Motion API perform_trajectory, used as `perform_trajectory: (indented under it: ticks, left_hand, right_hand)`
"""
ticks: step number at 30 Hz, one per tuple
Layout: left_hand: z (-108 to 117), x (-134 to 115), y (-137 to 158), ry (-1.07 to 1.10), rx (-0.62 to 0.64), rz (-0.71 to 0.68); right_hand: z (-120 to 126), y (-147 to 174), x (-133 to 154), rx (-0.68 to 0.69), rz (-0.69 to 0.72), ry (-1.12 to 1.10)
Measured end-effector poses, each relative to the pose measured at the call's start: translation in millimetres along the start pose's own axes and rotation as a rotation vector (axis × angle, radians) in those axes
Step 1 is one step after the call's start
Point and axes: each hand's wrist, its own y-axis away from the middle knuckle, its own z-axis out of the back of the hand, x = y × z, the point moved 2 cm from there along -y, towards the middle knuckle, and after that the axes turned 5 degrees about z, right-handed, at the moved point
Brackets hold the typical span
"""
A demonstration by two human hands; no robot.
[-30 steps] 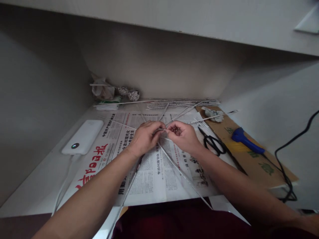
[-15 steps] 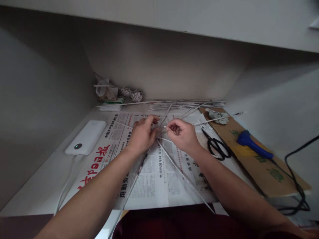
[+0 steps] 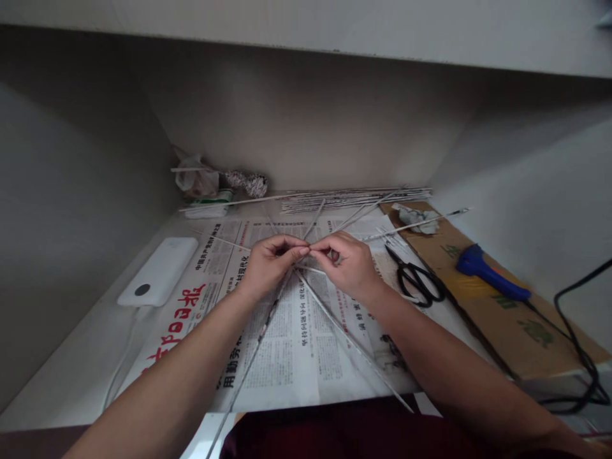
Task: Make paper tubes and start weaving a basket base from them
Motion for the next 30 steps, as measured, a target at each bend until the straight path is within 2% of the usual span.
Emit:
perform_trajectory:
  ticks: [4, 8, 13, 19, 22, 27, 30]
  left_hand:
    - [0, 1, -1, 0.054, 0.016, 0.031]
    - [1, 2, -1, 0.071, 0.025, 0.028]
    - [1, 3, -2, 0.094, 0.042, 0.057]
    - [1, 6, -3, 0.125, 0.027, 0.047]
    - [0, 6, -4, 0.142, 0.025, 0.036]
    - [-2, 4, -3, 0.115, 0.030, 0.025]
    - [2, 2, -4, 0.014, 0.027, 0.033]
  right_hand:
    - [-1, 1, 1, 0.013, 0.071, 0.024]
    - [0, 0, 0, -0.027, 0.046, 0.003]
    - [-3, 0, -4, -0.032, -0.116, -0.108]
    - [-9, -2, -9, -0.053, -0.377, -0.494]
    - [-11, -3, -11, -0.015, -0.485, -0.596]
    - [-14, -1, -16, 0.013, -0.555, -0.642]
    - [-16, 0, -19, 0.004, -0.564, -0.612]
